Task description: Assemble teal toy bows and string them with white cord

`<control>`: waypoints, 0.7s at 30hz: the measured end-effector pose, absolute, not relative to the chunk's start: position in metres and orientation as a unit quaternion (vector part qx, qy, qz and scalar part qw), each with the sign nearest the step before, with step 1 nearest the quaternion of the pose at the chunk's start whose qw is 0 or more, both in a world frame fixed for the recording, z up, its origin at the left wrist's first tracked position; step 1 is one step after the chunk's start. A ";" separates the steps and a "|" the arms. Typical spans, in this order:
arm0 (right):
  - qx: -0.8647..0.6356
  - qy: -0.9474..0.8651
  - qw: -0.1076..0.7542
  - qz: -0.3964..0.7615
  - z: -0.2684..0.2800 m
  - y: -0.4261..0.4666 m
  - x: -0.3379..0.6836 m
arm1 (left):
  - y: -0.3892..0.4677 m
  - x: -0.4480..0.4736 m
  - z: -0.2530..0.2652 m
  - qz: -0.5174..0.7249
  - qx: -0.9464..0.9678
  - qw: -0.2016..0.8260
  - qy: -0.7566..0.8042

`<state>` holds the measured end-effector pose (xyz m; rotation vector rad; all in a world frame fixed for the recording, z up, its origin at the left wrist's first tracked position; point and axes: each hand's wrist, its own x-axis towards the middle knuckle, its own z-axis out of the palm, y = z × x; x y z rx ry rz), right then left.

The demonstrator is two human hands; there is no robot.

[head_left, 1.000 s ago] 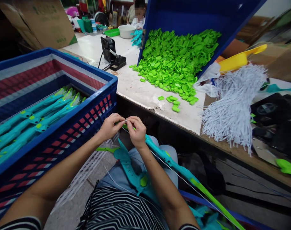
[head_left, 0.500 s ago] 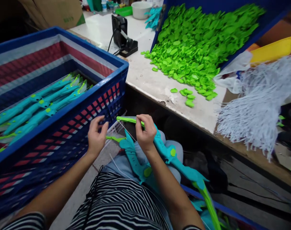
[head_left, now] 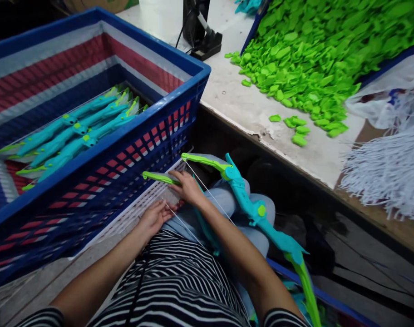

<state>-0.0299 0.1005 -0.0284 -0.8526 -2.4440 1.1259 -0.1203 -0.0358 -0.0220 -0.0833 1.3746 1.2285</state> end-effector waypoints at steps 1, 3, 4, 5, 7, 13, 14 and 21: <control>-0.283 -0.825 0.186 0.453 -0.029 0.102 -0.023 | -0.034 -0.125 -0.012 0.562 -0.051 0.611 0.556; -0.262 -0.745 0.224 0.572 -0.030 0.103 -0.009 | -0.031 -0.136 0.008 0.608 -0.026 0.620 0.495; -0.262 -0.700 0.234 0.622 -0.031 0.101 -0.003 | -0.029 -0.141 0.019 0.618 0.005 0.624 0.478; -0.265 -0.658 0.240 0.663 -0.031 0.098 0.002 | -0.027 -0.145 0.028 0.619 0.036 0.628 0.470; -0.276 -0.587 0.249 0.720 -0.032 0.091 0.009 | -0.021 -0.151 0.043 0.600 0.092 0.635 0.478; -0.288 -0.511 0.257 0.768 -0.029 0.079 0.018 | 0.001 -0.157 0.064 0.559 0.203 0.614 0.519; -0.289 -0.510 0.258 0.767 -0.028 0.079 0.018 | 0.004 -0.157 0.066 0.561 0.218 0.603 0.523; -0.291 -0.521 0.264 0.758 -0.027 0.079 0.018 | 0.016 -0.158 0.072 0.552 0.299 0.518 0.581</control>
